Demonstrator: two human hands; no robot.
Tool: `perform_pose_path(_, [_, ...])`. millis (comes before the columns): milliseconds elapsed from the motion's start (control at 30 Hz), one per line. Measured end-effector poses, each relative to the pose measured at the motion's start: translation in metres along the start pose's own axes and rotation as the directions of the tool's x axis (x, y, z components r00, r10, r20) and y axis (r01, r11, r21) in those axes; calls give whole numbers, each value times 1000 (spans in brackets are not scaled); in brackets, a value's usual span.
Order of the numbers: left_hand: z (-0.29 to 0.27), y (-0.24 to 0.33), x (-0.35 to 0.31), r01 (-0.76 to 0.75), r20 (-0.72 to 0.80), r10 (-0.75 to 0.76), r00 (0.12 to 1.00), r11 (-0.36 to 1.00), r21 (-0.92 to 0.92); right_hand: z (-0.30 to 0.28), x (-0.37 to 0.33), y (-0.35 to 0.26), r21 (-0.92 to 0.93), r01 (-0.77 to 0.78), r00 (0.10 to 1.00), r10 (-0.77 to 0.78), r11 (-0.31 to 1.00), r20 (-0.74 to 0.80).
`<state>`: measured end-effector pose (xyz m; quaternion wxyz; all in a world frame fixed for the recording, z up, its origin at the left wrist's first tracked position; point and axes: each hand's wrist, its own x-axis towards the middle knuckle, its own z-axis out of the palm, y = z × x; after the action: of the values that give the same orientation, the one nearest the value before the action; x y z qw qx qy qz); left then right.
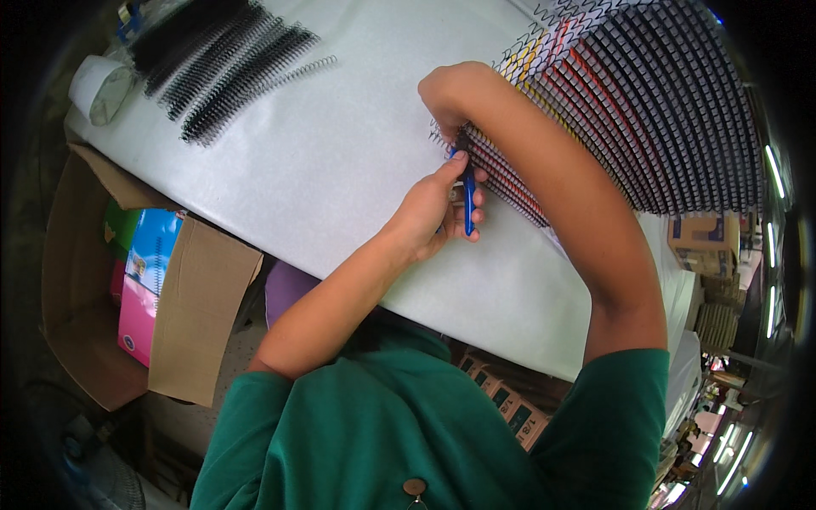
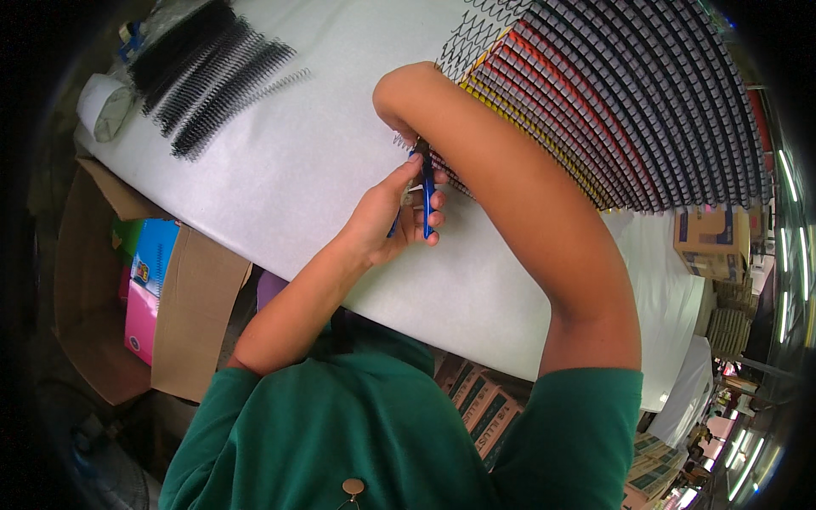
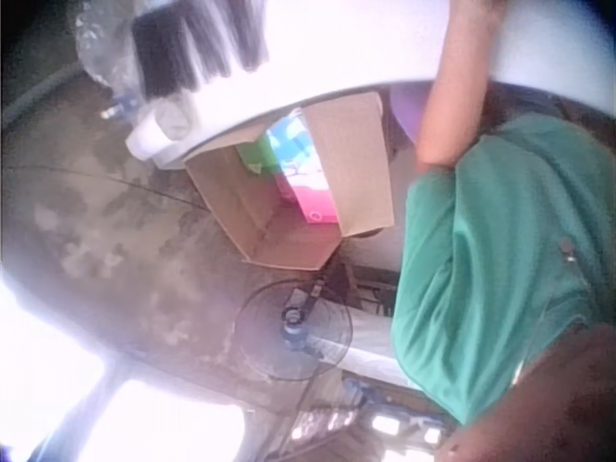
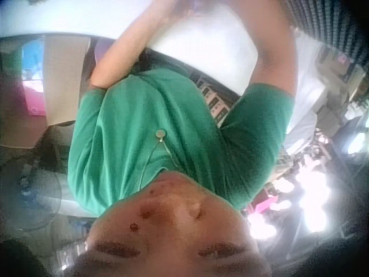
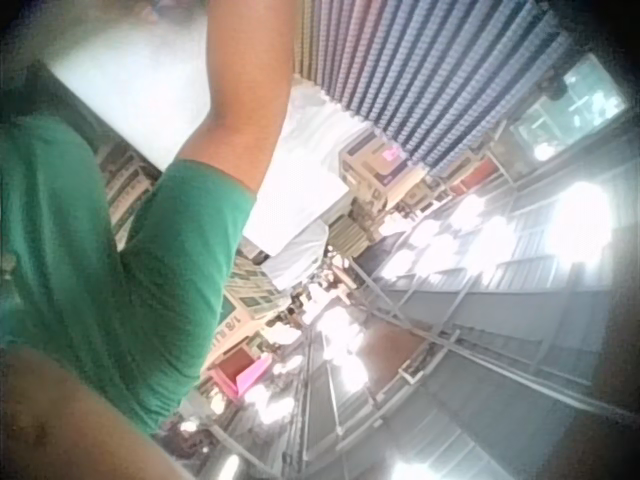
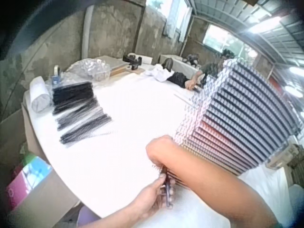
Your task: The person uses pliers to trim the excess length of plastic spiral bindings from a large stack of notebooks, working one notebook at a time and placing the trimmed bits on a white cloth.
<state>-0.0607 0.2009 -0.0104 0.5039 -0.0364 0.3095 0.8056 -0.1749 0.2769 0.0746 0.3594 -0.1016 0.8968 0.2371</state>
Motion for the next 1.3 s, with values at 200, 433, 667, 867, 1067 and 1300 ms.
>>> perform_pose_path(200, [-1,-6,-5,43,-15,-42,999,995,90,5,5,2,54,39,999,-39,998,9])
perform_pose_path(433, [-4,-5,-1,11,-23,-10,1000,999,45,7,12,6,99,65,998,-66,993,5])
perform_pose_path(667, [-6,-6,-10,58,-20,-56,998,980,188,5,8,1,71,70,997,-72,995,15])
perform_pose_path(867, [-1,-6,-4,34,-58,-36,998,999,-26,6,6,-7,63,37,999,-39,997,34])
perform_pose_path(1067, [-14,-8,-7,67,-56,-59,997,985,159,7,4,-16,69,9,1000,-8,998,-7])
perform_pose_path(1300, [-13,-7,-1,75,-42,-74,996,997,23,16,17,-15,-34,-4,999,5,999,32])
